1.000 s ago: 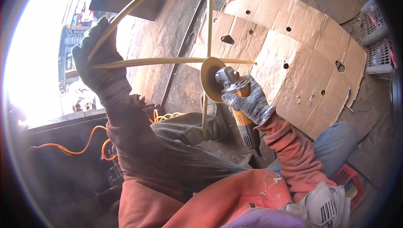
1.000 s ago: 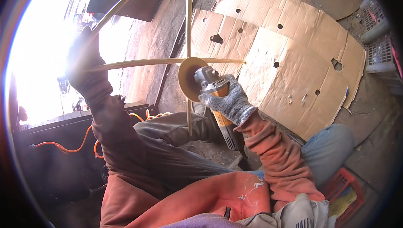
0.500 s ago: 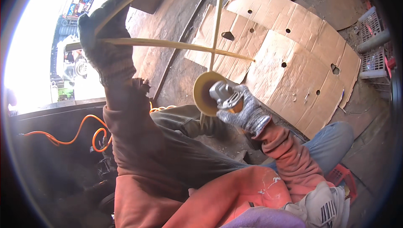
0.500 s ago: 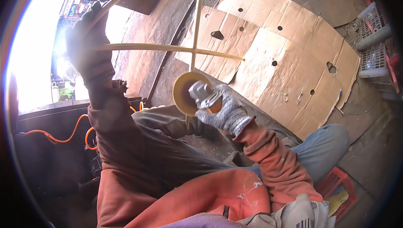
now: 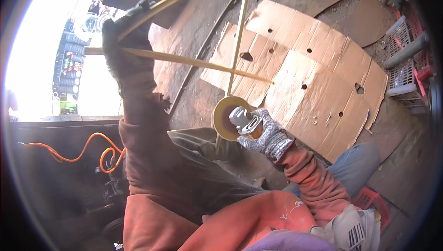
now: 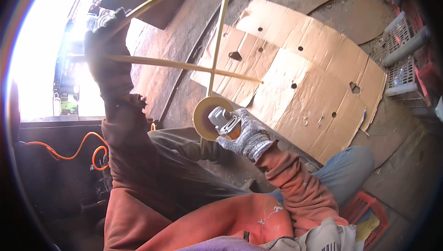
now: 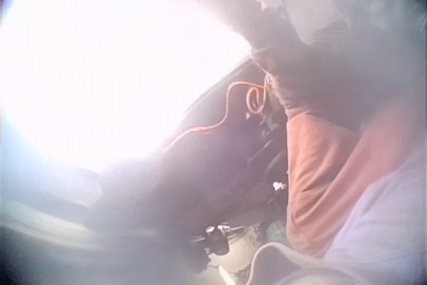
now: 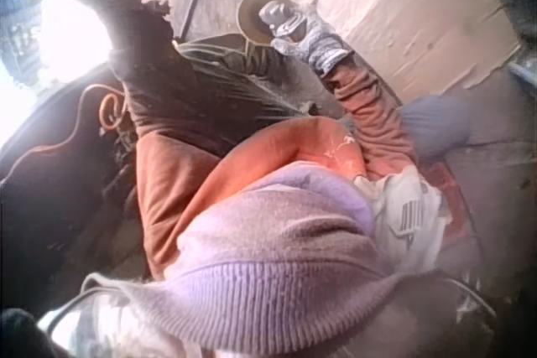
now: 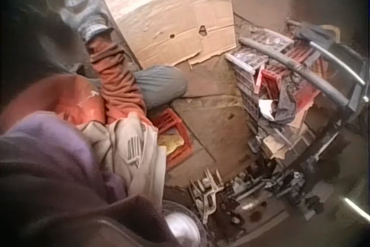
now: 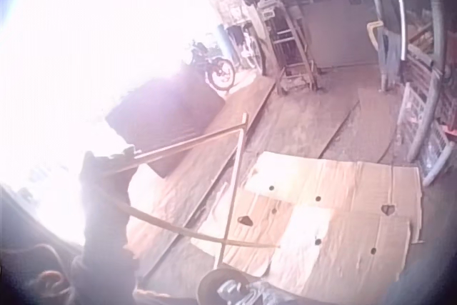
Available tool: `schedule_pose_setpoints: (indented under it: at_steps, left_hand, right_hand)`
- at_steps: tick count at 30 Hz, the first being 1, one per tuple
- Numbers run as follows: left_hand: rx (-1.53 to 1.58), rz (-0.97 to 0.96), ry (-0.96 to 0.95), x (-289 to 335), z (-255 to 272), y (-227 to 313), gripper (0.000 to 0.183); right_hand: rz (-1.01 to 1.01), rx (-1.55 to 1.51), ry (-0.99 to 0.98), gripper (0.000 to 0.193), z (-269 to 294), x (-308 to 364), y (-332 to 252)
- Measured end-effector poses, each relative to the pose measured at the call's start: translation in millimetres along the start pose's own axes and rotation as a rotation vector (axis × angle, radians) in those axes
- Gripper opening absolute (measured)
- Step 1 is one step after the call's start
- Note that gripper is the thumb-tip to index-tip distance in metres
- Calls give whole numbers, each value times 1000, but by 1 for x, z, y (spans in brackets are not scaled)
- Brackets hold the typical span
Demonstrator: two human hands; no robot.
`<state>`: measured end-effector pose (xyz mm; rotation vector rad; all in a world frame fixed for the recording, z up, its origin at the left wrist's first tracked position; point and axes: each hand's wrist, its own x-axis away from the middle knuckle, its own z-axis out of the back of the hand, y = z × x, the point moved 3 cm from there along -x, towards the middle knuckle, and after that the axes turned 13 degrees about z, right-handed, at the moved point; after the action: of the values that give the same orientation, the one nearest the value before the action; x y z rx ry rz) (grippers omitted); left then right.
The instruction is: The person uses an angle grinder to smooth or cut a gold-colored metal frame while sitting on the floor.
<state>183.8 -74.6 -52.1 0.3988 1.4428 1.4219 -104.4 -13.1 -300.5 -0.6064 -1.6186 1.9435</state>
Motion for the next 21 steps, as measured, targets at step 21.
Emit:
schedule_pose_setpoints:
  at_steps: [21]
  left_hand:
    - [-721,754,-22,147,-131,-197,32]
  right_hand:
    - [221,-523,1070,35,174,120,126]
